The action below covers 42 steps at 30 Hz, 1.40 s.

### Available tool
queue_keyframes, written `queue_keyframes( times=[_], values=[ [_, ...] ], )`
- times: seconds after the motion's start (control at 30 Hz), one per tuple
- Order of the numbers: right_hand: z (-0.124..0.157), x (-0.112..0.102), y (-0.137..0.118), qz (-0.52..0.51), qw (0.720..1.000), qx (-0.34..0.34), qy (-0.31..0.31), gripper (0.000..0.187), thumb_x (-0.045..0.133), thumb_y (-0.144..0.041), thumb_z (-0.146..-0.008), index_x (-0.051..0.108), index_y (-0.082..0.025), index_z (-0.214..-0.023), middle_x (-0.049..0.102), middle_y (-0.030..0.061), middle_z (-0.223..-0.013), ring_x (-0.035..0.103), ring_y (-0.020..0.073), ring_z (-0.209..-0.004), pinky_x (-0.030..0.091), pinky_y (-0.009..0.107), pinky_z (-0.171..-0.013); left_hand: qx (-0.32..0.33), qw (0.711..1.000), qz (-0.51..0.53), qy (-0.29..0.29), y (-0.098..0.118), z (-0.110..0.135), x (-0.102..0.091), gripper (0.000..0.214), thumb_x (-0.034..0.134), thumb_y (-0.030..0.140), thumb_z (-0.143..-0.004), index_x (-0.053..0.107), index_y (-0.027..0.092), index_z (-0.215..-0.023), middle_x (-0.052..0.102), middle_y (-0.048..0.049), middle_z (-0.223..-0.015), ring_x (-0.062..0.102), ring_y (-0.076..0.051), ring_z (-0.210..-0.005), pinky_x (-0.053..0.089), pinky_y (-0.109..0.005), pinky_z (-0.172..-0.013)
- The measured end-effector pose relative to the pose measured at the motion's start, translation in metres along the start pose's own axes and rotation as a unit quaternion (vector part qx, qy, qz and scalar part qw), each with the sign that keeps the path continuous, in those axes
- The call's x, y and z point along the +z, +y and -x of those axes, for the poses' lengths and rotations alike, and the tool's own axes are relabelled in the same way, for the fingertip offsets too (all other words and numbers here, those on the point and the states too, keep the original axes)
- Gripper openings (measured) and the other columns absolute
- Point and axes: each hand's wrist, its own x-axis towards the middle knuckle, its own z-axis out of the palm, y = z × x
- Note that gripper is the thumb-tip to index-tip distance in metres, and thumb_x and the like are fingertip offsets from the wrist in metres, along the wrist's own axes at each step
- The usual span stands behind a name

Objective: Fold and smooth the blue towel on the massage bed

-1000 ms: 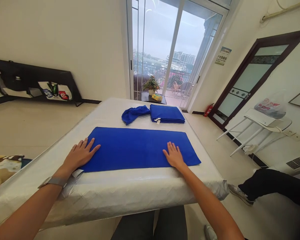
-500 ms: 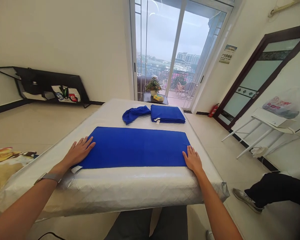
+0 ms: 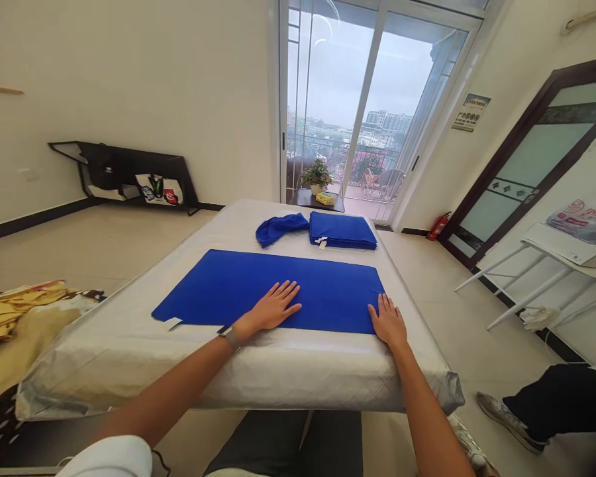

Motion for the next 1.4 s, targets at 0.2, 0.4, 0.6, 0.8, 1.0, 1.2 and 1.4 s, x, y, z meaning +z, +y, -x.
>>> queue_keyframes(
  times=[0.2,0.4,0.6,0.8,1.0,1.2,1.4],
  values=[
    [0.000,0.000,0.000,0.005,1.000,0.001,0.005,0.075,0.012,-0.057,-0.101,0.015,-0.011,-0.161,0.015,0.0045,-0.167,0.012,0.0198,-0.154,0.009,0.040,-0.125,-0.171,0.984,-0.040,-0.023,-0.092,0.072,-0.017,0.073,0.017,0.060,-0.099,0.022,0.018,-0.158,0.024,-0.0108,-0.165,0.016,-0.029,-0.153,0.015,-0.051,-0.122],
    [0.001,-0.002,-0.002,0.029,1.000,0.004,-0.006,0.075,0.014,-0.056,-0.101,0.014,-0.011,-0.161,0.014,0.0055,-0.167,0.013,0.0204,-0.154,0.010,0.040,-0.125,-0.291,0.952,-0.095,-0.024,-0.184,0.158,-0.039,0.066,0.023,0.049,-0.096,0.042,0.021,-0.152,0.026,-0.0129,-0.165,0.018,-0.038,-0.152,0.020,-0.060,-0.117],
    [0.001,-0.008,0.000,0.043,0.999,0.016,-0.030,0.075,0.017,-0.055,-0.101,0.013,-0.010,-0.161,0.013,0.0051,-0.167,0.012,0.0207,-0.154,0.013,0.040,-0.124,-0.281,0.953,-0.117,-0.001,-0.187,0.162,-0.030,0.063,0.030,0.049,-0.091,0.049,0.028,-0.147,0.034,-0.0083,-0.162,0.022,-0.037,-0.151,0.025,-0.058,-0.116],
    [-0.008,-0.029,-0.042,0.004,1.000,0.024,0.000,0.068,0.012,-0.043,-0.103,0.025,-0.006,-0.158,0.024,0.0098,-0.164,0.019,0.0238,-0.153,0.016,0.044,-0.124,-0.262,0.955,-0.139,0.008,-0.197,0.162,-0.014,0.065,0.040,0.047,-0.083,0.050,0.033,-0.146,0.033,-0.0053,-0.163,0.020,-0.038,-0.152,0.023,-0.058,-0.117],
    [-0.004,-0.025,-0.187,-0.049,0.983,-0.173,0.022,0.068,0.011,-0.046,-0.104,0.029,-0.008,-0.157,0.024,0.0092,-0.164,0.016,0.0231,-0.153,0.011,0.042,-0.124,-0.265,0.954,-0.134,0.029,-0.195,0.162,-0.014,0.061,0.041,0.046,-0.084,0.054,0.034,-0.142,0.038,-0.0040,-0.161,0.023,-0.037,-0.151,0.025,-0.059,-0.117],
    [-0.003,0.008,-0.239,-0.060,0.976,-0.203,-0.050,0.076,0.007,-0.058,-0.101,0.019,-0.012,-0.160,0.016,0.0065,-0.166,0.009,0.0200,-0.154,0.005,0.042,-0.125,-0.274,0.953,-0.132,0.019,-0.190,0.162,-0.020,0.060,0.035,0.037,-0.086,0.054,0.034,-0.143,0.035,-0.0031,-0.162,0.025,-0.036,-0.150,0.026,-0.057,-0.117],
    [-0.024,0.002,-0.134,-0.003,0.994,-0.097,-0.045,0.075,0.014,-0.056,-0.102,0.014,-0.009,-0.160,0.012,0.0065,-0.167,0.008,0.0221,-0.155,0.004,0.043,-0.125,-0.305,0.944,-0.126,0.006,-0.182,0.160,-0.028,0.069,0.027,0.050,-0.091,0.040,0.023,-0.153,0.029,-0.0103,-0.164,0.024,-0.036,-0.151,0.025,-0.055,-0.118]
  ],
)
